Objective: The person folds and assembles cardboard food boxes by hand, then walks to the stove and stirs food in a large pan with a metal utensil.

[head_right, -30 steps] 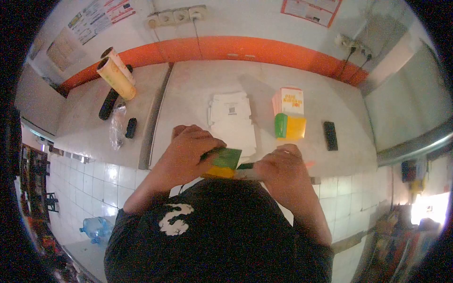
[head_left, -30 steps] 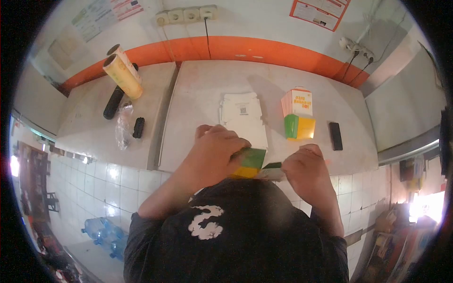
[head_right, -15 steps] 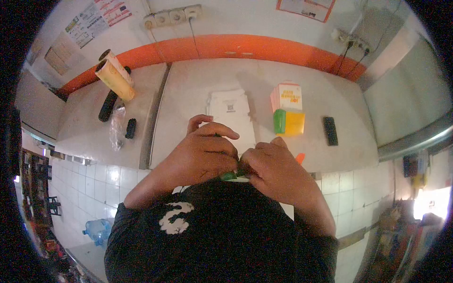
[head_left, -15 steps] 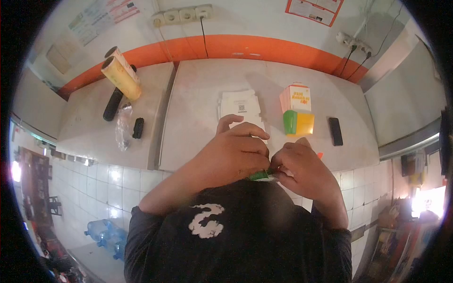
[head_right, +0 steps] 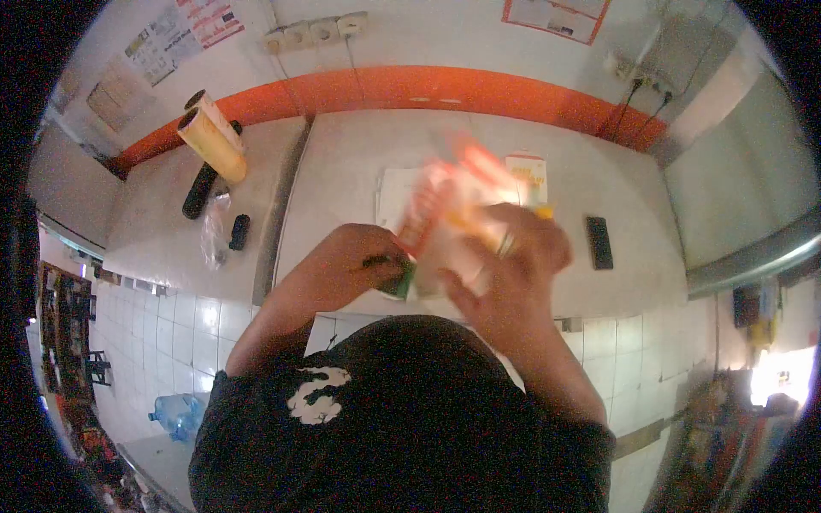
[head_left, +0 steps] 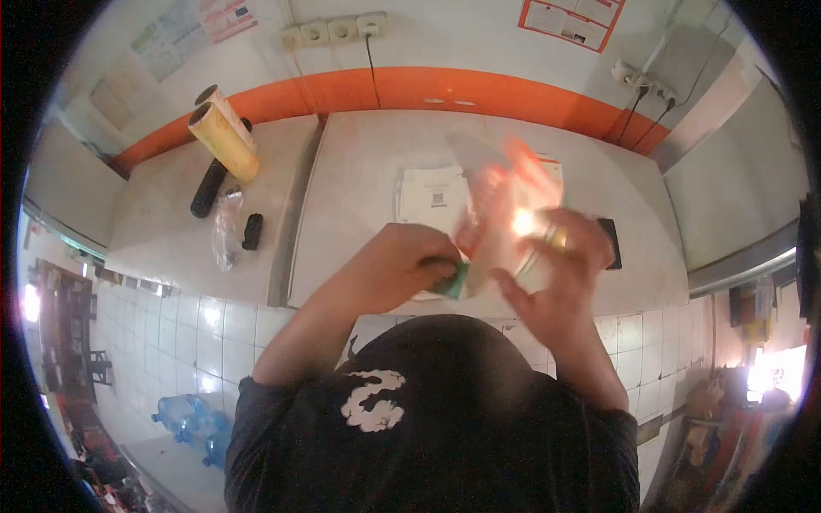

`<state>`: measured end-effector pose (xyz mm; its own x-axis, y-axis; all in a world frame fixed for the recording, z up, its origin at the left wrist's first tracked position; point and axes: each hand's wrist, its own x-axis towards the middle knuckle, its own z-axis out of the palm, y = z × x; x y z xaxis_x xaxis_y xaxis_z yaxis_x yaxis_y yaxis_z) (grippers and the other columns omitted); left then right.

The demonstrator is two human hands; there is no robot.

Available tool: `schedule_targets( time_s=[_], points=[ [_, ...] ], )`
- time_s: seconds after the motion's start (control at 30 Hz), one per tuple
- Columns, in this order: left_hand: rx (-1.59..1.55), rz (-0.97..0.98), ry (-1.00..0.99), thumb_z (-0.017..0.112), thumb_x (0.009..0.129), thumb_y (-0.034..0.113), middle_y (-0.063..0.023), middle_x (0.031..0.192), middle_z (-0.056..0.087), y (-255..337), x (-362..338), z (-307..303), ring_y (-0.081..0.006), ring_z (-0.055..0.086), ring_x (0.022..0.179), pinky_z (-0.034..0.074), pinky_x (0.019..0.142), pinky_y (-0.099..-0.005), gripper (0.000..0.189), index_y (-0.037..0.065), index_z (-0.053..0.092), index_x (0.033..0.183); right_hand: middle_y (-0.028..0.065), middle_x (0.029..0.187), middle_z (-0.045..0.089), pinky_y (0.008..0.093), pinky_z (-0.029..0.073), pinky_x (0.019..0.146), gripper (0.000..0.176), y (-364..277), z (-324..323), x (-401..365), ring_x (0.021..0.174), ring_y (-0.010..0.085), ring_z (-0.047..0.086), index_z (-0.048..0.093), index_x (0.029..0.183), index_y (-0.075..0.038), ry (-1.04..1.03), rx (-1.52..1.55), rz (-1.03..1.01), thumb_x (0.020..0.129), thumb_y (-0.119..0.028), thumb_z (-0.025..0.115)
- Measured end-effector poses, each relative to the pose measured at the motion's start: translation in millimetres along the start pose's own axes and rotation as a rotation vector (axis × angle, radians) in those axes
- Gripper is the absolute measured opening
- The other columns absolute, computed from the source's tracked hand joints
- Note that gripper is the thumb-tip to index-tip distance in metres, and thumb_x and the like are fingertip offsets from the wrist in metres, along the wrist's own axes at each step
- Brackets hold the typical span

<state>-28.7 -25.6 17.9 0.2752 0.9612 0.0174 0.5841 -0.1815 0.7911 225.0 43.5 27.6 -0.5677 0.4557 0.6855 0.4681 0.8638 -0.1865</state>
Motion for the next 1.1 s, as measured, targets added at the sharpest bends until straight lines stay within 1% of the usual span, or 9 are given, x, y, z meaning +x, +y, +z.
schedule_targets(
  time_s=[0.17, 0.2, 0.33, 0.47, 0.5, 0.57, 0.73, 0.87, 1.1],
  points=[
    [-0.882, 0.143, 0.225, 0.062, 0.107, 0.01, -0.0077, 0.143, 0.063, -36.2, -18.7, 51.1, -0.0185, 0.056, 0.133, 0.046, 0.111, -0.0377, 0.042, 0.002, 0.057, 0.147, 0.0214, 0.158, 0.036, 0.0491, 0.035, 0.121, 0.137, 54.9, 18.8, -31.0, 0.147, 0.037, 0.042, 0.015, 0.164, 0.001, -0.114, 0.689, 0.333, 0.066, -0.041, 0.101],
    [-0.919, 0.221, 0.141, 0.063, 0.107, 0.011, -0.0089, 0.147, 0.06, -41.4, -13.0, 57.5, -0.0191, 0.053, 0.136, 0.045, 0.112, -0.0386, 0.044, 0.001, 0.055, 0.149, 0.0218, 0.151, 0.047, 0.0487, 0.037, 0.12, 0.123, 44.7, 28.5, -33.0, 0.146, 0.0327, 0.045, 0.024, 0.161, 0.003, -0.049, 1.116, 0.406, 0.071, -0.031, 0.1],
    [-0.826, -0.029, 0.112, 0.065, 0.104, 0.009, -0.0112, 0.149, 0.058, -44.9, 8.4, 69.5, -0.0211, 0.05, 0.142, 0.039, 0.12, -0.0434, 0.052, 0.002, 0.048, 0.153, 0.0185, 0.131, 0.066, 0.0455, 0.048, 0.111, 0.081, 63.5, 1.2, -36.4, 0.128, 0.028, 0.062, 0.05, 0.147, 0.003, -0.406, 0.954, 0.437, 0.08, -0.016, 0.091],
    [0.042, -0.158, 0.715, 0.073, 0.089, 0.004, -0.0181, 0.148, 0.05, -25.1, 22.9, 70.4, -0.0309, 0.046, 0.143, 0.039, 0.117, -0.0482, 0.06, 0.001, 0.043, 0.141, 0.0179, 0.127, 0.069, 0.0402, 0.054, 0.102, 0.067, 85.9, -23.4, -24.0, 0.119, 0.0284, 0.068, 0.055, 0.139, 0.006, -0.624, 0.837, 0.643, 0.08, -0.006, 0.083],
    [0.197, 0.125, 0.736, 0.082, 0.081, 0.008, -0.0232, 0.153, 0.044, -9.0, 30.7, 63.4, -0.0394, 0.042, 0.147, 0.037, 0.118, -0.0512, 0.057, 0.006, 0.054, 0.131, 0.0197, 0.122, 0.069, 0.0411, 0.055, 0.098, 0.063, 94.4, -24.3, -21.0, 0.114, 0.0314, 0.069, 0.057, 0.136, 0.005, -0.649, 0.771, 0.478, 0.08, -0.009, 0.083],
    [0.366, 0.27, 0.461, 0.086, 0.079, 0.012, -0.0216, 0.154, 0.044, 42.3, 46.6, 52.6, -0.0425, 0.04, 0.148, 0.037, 0.119, -0.0529, 0.051, 0.01, 0.061, 0.123, 0.0232, 0.112, 0.069, 0.0429, 0.057, 0.092, 0.057, 108.0, -24.5, -18.2, 0.104, 0.0373, 0.072, 0.059, 0.129, 0.003, -0.696, 0.635, 0.159, 0.081, -0.017, 0.083],
    [0.535, 0.276, -0.072, 0.082, 0.085, 0.034, -0.0087, 0.126, 0.067, 58.7, 107.3, 58.5, -0.0338, 0.06, 0.126, 0.045, 0.11, -0.0526, 0.036, 0.017, 0.071, 0.114, 0.0213, 0.103, 0.07, 0.0421, 0.057, 0.082, 0.041, 133.8, -47.9, -19.8, 0.091, 0.0367, 0.072, 0.063, 0.118, 0.002, -0.566, 0.683, 0.272, 0.084, -0.015, 0.081],
    [0.478, 0.189, -0.148, 0.079, 0.088, 0.031, -0.0115, 0.1, 0.072, 68.5, 130.3, 66.7, -0.0341, 0.069, 0.1, 0.053, 0.092, -0.0475, 0.033, 0.015, 0.073, 0.117, 0.0165, 0.093, 0.071, 0.0425, 0.056, 0.079, 0.024, 163.1, -63.1, -33.6, 0.088, 0.034, 0.072, 0.066, 0.104, -0.001, -0.564, 0.767, 0.515, 0.085, -0.008, 0.079],
    [0.543, 0.141, -0.166, 0.077, 0.088, 0.028, -0.0059, 0.09, 0.074, 96.3, 156.5, 87.9, -0.0311, 0.069, 0.088, 0.053, 0.084, -0.0477, 0.032, 0.018, 0.075, 0.119, 0.0104, 0.086, 0.065, 0.0305, 0.051, 0.065, 0.015, 215.4, -39.3, -58.3, 0.074, 0.019, 0.066, 0.066, 0.096, -0.001, -0.226, 0.774, 0.027, 0.086, 0.007, 0.074]
  ],
)
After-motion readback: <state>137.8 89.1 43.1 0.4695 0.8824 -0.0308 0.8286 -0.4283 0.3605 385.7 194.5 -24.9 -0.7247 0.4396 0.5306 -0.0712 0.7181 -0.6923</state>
